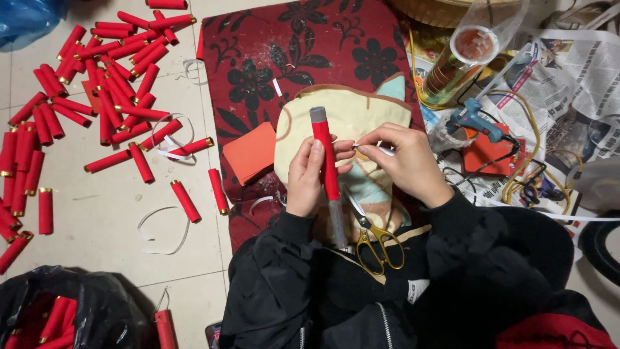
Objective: Assembling firecrackers by wrapping tubes in red paper, securing them with hot glue, and finishing the ends with tape.
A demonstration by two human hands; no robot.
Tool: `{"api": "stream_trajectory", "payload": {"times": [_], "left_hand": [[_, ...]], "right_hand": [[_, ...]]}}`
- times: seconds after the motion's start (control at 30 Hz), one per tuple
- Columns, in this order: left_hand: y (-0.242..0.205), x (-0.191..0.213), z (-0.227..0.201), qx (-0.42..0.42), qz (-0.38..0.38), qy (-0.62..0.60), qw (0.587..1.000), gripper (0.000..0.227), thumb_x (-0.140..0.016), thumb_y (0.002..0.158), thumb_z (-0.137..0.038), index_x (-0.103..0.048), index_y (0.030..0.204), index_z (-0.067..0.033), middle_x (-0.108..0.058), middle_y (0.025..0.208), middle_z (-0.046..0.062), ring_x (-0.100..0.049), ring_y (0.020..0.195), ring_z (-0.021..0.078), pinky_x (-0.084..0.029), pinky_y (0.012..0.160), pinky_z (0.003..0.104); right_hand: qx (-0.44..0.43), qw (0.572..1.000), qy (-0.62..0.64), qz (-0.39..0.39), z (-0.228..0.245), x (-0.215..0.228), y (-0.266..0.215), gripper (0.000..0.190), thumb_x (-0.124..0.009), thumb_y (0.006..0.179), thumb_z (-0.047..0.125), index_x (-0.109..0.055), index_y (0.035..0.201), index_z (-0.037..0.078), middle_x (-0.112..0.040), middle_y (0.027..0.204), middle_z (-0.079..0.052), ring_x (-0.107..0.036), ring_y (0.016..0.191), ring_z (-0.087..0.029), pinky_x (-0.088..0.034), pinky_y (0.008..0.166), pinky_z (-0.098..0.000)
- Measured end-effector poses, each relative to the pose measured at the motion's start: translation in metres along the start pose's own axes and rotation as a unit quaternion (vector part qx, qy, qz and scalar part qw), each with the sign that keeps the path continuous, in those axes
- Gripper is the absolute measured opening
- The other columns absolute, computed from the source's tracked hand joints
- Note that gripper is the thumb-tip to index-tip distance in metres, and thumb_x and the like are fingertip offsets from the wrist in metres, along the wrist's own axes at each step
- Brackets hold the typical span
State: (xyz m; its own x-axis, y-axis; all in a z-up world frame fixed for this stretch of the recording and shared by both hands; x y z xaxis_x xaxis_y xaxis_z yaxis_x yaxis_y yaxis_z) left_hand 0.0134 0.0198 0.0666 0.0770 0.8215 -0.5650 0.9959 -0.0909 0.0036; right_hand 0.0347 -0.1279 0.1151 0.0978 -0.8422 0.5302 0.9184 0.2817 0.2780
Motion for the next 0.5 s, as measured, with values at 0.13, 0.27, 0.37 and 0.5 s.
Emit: {"api": "stream_trajectory", "payload": {"times": [0.13,0.27,0.37,0.5], "left_hand": [[-0.0002,-0.0005,-0.0015,-0.003,-0.006,0.001,1.000,0.032,-0.034,0.091,-0.027,-0.043,0.105,0.0004,-0.059,0.094,0.022,-0.060,0.088,0.0245,-0.053,0.069,0.032],[-0.0004,-0.0010,0.0002,-0.011,-0.016,0.019,1.000,0.031,-0.036,0.090,-0.026,-0.044,0.105,0.0005,-0.057,0.097,0.021,-0.060,0.085,0.0222,-0.053,0.067,0.030],[0.0004,0.0000,0.0043,-0.016,-0.013,0.033,0.999,0.031,-0.037,0.090,-0.025,-0.044,0.106,0.0004,-0.057,0.100,0.020,-0.059,0.083,0.0189,-0.053,0.066,0.026],[-0.0003,-0.0007,0.0064,-0.020,-0.001,0.044,0.999,0.030,-0.038,0.090,-0.024,-0.043,0.107,0.0006,-0.057,0.101,0.020,-0.058,0.084,0.0178,-0.053,0.067,0.026]], "right_hand": [[0.007,1.000,-0.021,0.004,-0.0042,0.0029,0.0011,0.010,-0.063,0.073,0.001,-0.064,0.079,0.008,-0.059,0.069,-0.007,-0.055,0.054,-0.018,-0.044,0.047,-0.0279],[-0.013,1.000,0.012,0.012,-0.0060,0.0016,0.0008,0.011,-0.059,0.074,-0.001,-0.064,0.081,0.007,-0.059,0.069,-0.006,-0.055,0.051,-0.014,-0.044,0.044,-0.0224],[-0.002,1.000,0.005,0.017,-0.0029,0.0004,0.0020,0.011,-0.059,0.074,0.000,-0.064,0.081,0.007,-0.059,0.069,-0.007,-0.056,0.053,-0.016,-0.044,0.046,-0.0251],[0.013,0.999,-0.029,0.009,-0.0058,-0.0024,0.0023,0.007,-0.063,0.073,0.003,-0.063,0.078,0.008,-0.058,0.068,-0.007,-0.056,0.058,-0.020,-0.044,0.052,-0.0296]]}}
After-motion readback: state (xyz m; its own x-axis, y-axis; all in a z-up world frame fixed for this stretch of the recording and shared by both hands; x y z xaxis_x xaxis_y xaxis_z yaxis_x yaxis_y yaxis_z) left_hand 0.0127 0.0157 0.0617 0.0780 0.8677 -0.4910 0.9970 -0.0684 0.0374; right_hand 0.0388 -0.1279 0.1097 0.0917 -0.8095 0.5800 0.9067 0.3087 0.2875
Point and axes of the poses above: each hand's wrist, its own y-axis towards the middle knuckle, its own x-axis out of the back of the hand, z = x × y, the point moved 1 cm from there along y, towards the middle knuckle
